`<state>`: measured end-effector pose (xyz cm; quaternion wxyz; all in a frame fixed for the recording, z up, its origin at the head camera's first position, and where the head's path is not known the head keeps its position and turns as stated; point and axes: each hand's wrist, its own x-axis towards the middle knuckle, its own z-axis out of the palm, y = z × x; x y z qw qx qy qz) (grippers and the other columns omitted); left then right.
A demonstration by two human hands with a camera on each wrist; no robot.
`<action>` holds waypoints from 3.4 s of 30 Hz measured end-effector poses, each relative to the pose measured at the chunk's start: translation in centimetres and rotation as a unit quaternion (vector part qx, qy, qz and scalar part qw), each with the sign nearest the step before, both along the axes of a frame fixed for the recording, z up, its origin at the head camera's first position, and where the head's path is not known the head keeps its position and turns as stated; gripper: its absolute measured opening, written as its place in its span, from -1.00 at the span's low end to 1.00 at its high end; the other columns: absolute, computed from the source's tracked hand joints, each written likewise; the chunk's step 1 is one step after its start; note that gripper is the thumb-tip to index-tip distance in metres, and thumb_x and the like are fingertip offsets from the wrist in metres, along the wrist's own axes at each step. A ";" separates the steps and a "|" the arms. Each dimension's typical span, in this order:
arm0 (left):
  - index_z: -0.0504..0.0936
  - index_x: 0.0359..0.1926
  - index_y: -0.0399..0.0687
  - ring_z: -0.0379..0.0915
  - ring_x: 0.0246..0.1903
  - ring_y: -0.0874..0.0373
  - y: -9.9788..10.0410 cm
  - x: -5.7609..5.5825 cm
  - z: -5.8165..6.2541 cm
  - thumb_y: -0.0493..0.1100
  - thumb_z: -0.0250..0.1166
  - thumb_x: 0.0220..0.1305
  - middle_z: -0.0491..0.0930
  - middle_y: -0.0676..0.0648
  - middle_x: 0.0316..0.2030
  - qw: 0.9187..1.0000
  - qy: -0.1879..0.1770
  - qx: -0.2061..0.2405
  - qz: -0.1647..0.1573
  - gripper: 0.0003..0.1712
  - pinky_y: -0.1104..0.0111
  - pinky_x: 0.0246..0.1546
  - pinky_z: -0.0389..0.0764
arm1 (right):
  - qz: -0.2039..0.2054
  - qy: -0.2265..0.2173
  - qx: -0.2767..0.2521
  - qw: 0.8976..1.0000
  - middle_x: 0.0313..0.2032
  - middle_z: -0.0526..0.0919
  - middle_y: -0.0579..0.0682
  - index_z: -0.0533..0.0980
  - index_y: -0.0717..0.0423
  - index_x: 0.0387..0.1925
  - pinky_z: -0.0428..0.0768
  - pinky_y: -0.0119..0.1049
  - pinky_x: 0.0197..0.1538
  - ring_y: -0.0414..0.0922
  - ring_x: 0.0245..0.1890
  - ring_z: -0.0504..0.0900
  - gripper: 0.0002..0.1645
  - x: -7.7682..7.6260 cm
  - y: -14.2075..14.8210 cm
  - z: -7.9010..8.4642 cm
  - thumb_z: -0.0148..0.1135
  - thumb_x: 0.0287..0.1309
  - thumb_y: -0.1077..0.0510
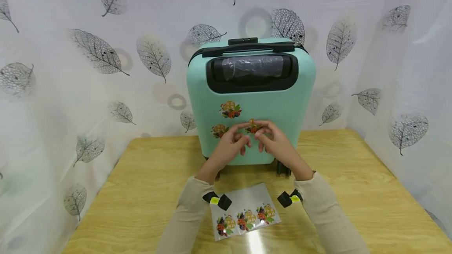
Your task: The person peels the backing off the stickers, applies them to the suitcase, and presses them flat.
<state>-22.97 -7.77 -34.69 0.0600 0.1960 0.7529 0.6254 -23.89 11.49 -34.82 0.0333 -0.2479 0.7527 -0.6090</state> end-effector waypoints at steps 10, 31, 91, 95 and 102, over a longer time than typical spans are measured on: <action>0.32 0.34 0.10 0.39 -0.58 0.15 -0.6 -0.2 -2.3 -0.13 0.05 0.47 0.57 0.01 -0.41 0.999 -0.037 0.008 -0.013 -0.54 0.42 -0.52 0.37 | 0.004 -0.038 0.004 0.999 -0.15 0.52 0.27 0.23 0.08 0.33 0.38 -0.35 -0.57 -0.13 -0.55 0.52 -0.50 -0.1 0.6 -2.1 -0.06 0.43 0.12; 0.35 0.32 0.00 0.39 -0.62 0.19 -0.5 -0.6 0.9 -0.15 0.03 0.46 0.60 -0.07 -0.40 1.000 -0.001 0.001 -0.015 -0.55 0.41 -0.55 0.36 | 0.026 -0.028 -0.026 0.999 -0.25 0.56 0.07 0.23 0.14 0.33 0.38 -0.38 -0.55 -0.21 -0.58 0.53 -0.51 -0.2 0.0 0.2 -0.10 0.44 0.14; 0.32 0.35 0.03 0.39 -0.60 0.21 -3.4 0.6 -4.5 -0.16 0.03 0.47 0.59 -0.03 -0.36 0.997 -0.081 0.009 -0.015 -0.54 0.45 -0.57 0.33 | 0.015 -0.073 -0.001 0.997 -0.29 0.56 -0.08 0.18 0.25 0.35 0.44 -0.41 -0.52 -0.21 -0.57 0.51 -0.46 0.8 3.3 -4.9 -0.09 0.47 0.09; 0.32 0.35 -0.05 0.40 -0.55 0.21 -4.4 1.1 -6.2 -0.16 0.08 0.45 0.58 -0.11 -0.33 0.995 -0.095 -0.003 -0.014 -0.51 0.44 -0.49 0.43 | 0.013 -0.104 -0.007 0.994 -0.32 0.56 -0.16 0.17 0.28 0.36 0.44 -0.43 -0.52 -0.27 -0.57 0.50 -0.43 1.5 4.3 -6.2 -0.07 0.46 0.07; 0.37 0.30 -0.19 0.51 -0.33 -0.02 -5.4 1.9 -8.7 -0.20 0.16 0.38 0.58 -0.22 -0.31 0.994 -0.099 -0.044 -0.025 -0.50 0.12 -0.20 0.54 | 0.027 -0.112 -0.014 0.993 -0.29 0.55 -0.16 0.14 0.40 0.33 0.40 -0.40 -0.51 -0.29 -0.53 0.47 -0.41 2.6 5.3 -7.8 -0.09 0.47 0.08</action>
